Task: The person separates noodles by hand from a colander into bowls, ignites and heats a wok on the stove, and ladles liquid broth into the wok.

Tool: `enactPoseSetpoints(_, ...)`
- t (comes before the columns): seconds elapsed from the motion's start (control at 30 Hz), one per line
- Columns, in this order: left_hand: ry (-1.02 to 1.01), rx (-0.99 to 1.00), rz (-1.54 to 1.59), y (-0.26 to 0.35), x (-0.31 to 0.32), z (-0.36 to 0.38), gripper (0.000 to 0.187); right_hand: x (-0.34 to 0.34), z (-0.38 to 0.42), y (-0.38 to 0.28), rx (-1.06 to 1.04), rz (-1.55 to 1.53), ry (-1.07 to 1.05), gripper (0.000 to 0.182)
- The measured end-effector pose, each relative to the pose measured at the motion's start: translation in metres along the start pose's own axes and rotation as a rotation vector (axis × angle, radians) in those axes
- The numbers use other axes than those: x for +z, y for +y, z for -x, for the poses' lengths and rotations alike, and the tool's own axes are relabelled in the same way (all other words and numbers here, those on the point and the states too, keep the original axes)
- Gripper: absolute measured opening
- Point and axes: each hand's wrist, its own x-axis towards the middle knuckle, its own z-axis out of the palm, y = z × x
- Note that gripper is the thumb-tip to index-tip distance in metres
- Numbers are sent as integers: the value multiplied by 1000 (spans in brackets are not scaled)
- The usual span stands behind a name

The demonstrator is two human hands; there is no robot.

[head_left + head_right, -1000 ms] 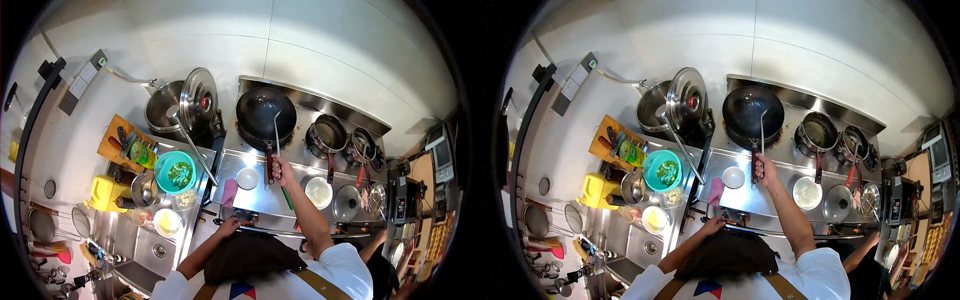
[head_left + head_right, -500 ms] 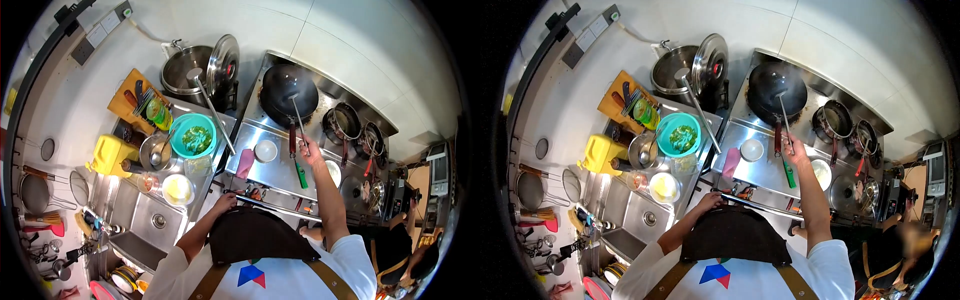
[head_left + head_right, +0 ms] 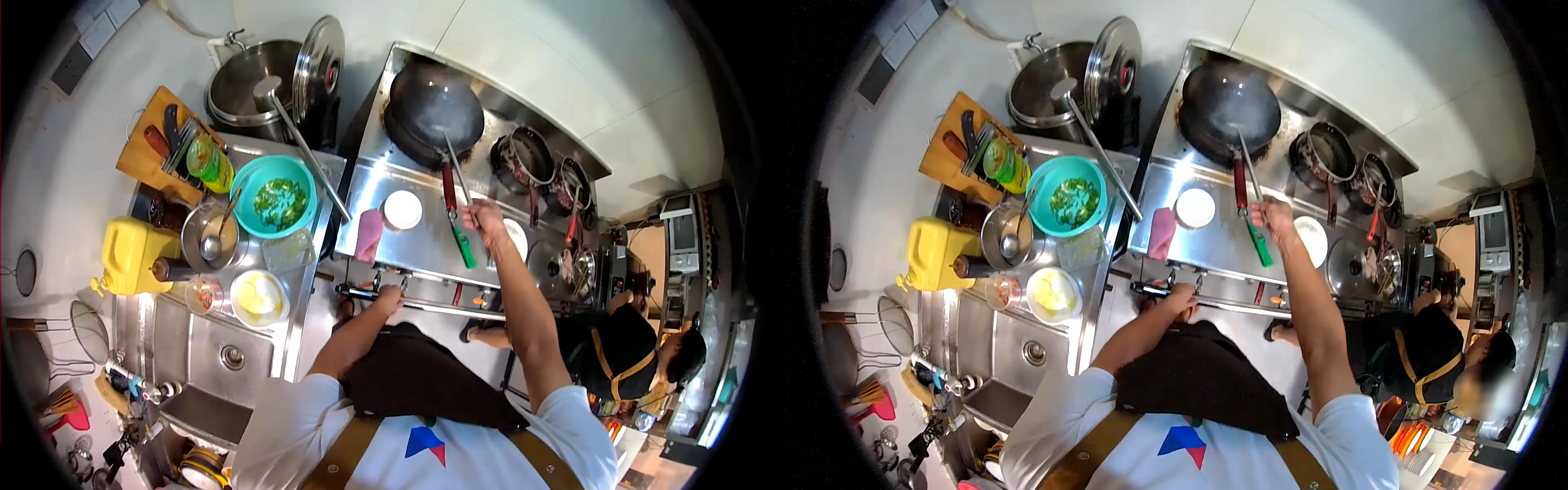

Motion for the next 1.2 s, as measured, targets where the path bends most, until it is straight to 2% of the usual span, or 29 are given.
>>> enactPoseSetpoints(0.03, 21, -50, -114, 32, -29, 8, 26, -2, 0, 3, -26, -23, 20, 38)
enactPoseSetpoints(0.1, 127, -67, -113, -3, 3, -4, 26, -4, 5, 4, -53, -68, -10, 42)
enactPoseSetpoints(0.3, 130, -123, -228, 27, -18, -16, 28, -9, 13, 6, -58, -110, -15, 51)
enactPoseSetpoints(0.33, 152, -12, -263, 23, -17, -12, 23, -13, 9, 9, -54, -109, -33, 51)
enactPoseSetpoints(0.37, 157, -32, -272, 24, -14, -12, 23, -16, 5, 13, -64, -125, -32, 50)
enactPoseSetpoints(0.43, 211, -789, 1532, 22, -7, -13, 15, -22, -3, 20, -76, -149, -55, 49)
enactPoseSetpoints(0.47, 213, -749, 1598, 29, -11, 4, 12, -24, -2, 22, -87, -189, -67, 47)
enactPoseSetpoints(0.5, 250, -754, 1599, 35, -17, 21, 12, -26, 0, 24, -96, -225, -82, 44)
enactPoseSetpoints(0.57, 81, -607, 1322, 50, -29, 64, 7, -34, 3, 36, -112, -313, -128, 25)
enactPoseSetpoints(0.6, 122, -621, 1331, 52, -30, 88, 7, -40, 6, 47, -112, -377, -121, 24)
enactPoseSetpoints(0.67, 405, -607, 1339, 60, -30, 142, 10, -42, 20, 72, -79, -439, -83, 24)
enactPoseSetpoints(0.7, 570, -756, 1200, 78, -39, 167, 23, -44, 33, 86, -50, -440, -46, 26)
enactPoseSetpoints(0.73, 697, -779, 1174, 89, -51, 195, 33, -48, 39, 108, 6, -440, -84, 25)
enactPoseSetpoints(0.77, 900, -783, 1167, 80, -51, 217, 28, -52, 45, 131, 58, -440, -117, 24)
enactPoseSetpoints(0.83, 1146, -848, 1135, 78, -68, 258, 27, -43, 76, 156, 143, -375, -120, 21)
enactPoseSetpoints(0.9, 1389, -723, 904, 83, -92, 288, 26, -38, 94, 192, 173, -319, -222, 18)
enactPoseSetpoints(0.93, 1539, -733, 828, 66, -101, 298, 26, -34, 97, 202, 186, -271, -288, 15)
enactPoseSetpoints(0.97, 1608, -681, 849, 61, -120, 307, 27, -26, 107, 201, 181, -266, -300, 15)
enactPoseSetpoints(1.0, 1782, -567, 822, 55, -140, 307, 26, -18, 119, 202, 180, -177, -307, 16)
enactPoseSetpoints(1.07, 1842, -610, 745, 23, -186, 315, 24, 3, 134, 198, 194, -31, -324, 19)
enactPoseSetpoints(1.1, 1841, -592, 802, 10, -213, 317, 22, 12, 138, 196, 187, -34, -317, 19)
enactPoseSetpoints(1.17, 1823, -568, 868, -18, -254, 324, 20, 28, 146, 189, 150, 87, -455, 22)
enactPoseSetpoints(1.2, 1817, -634, 905, -40, -274, 323, 18, 38, 153, 184, 135, 95, -475, 25)
